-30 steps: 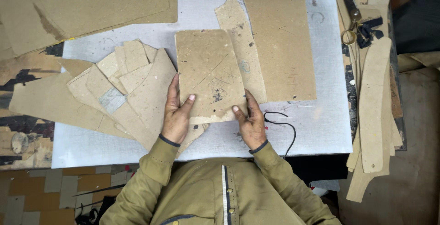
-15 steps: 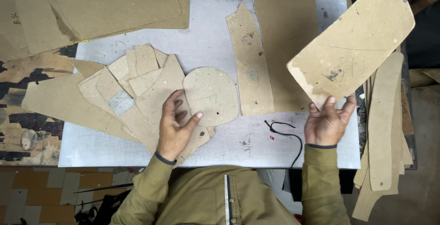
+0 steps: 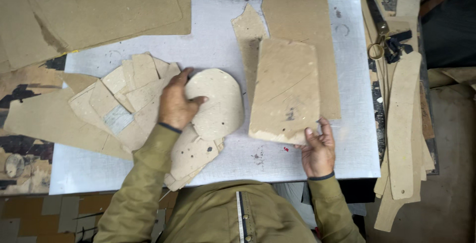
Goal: The person removes a rubber band from a stack of cardboard garment patterns, then spreads and sorts the individual pattern pieces on a worktable. The person handles each piece by hand, arranging them into separate piles by shape and size.
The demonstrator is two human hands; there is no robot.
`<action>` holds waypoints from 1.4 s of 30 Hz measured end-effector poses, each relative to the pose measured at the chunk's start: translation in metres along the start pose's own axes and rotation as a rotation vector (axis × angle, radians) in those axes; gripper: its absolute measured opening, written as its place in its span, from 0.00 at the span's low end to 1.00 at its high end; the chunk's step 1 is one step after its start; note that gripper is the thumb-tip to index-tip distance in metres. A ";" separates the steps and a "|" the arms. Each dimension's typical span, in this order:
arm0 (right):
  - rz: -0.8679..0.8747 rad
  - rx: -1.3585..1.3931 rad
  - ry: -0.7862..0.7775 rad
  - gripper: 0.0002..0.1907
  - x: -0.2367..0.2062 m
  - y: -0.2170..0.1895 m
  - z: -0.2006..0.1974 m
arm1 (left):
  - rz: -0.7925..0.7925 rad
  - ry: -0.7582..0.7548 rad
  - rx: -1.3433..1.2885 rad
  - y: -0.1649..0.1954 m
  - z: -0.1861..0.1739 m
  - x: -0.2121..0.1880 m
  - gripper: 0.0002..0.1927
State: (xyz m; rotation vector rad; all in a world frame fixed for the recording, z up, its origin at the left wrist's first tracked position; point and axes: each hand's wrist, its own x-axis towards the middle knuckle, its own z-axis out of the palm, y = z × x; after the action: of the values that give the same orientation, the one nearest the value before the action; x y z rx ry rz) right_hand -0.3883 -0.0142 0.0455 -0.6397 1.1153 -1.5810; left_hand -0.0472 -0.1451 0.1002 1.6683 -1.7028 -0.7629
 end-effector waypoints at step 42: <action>-0.165 -0.664 -0.416 0.24 -0.011 0.040 0.171 | -0.244 0.681 -0.929 -0.112 -0.100 -0.164 0.16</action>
State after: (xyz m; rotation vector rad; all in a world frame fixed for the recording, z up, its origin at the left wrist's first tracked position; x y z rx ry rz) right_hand -0.2236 -0.0621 0.0830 -1.4596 1.2805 -1.1081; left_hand 0.1021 0.0178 0.0709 1.2325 -0.5249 -0.7907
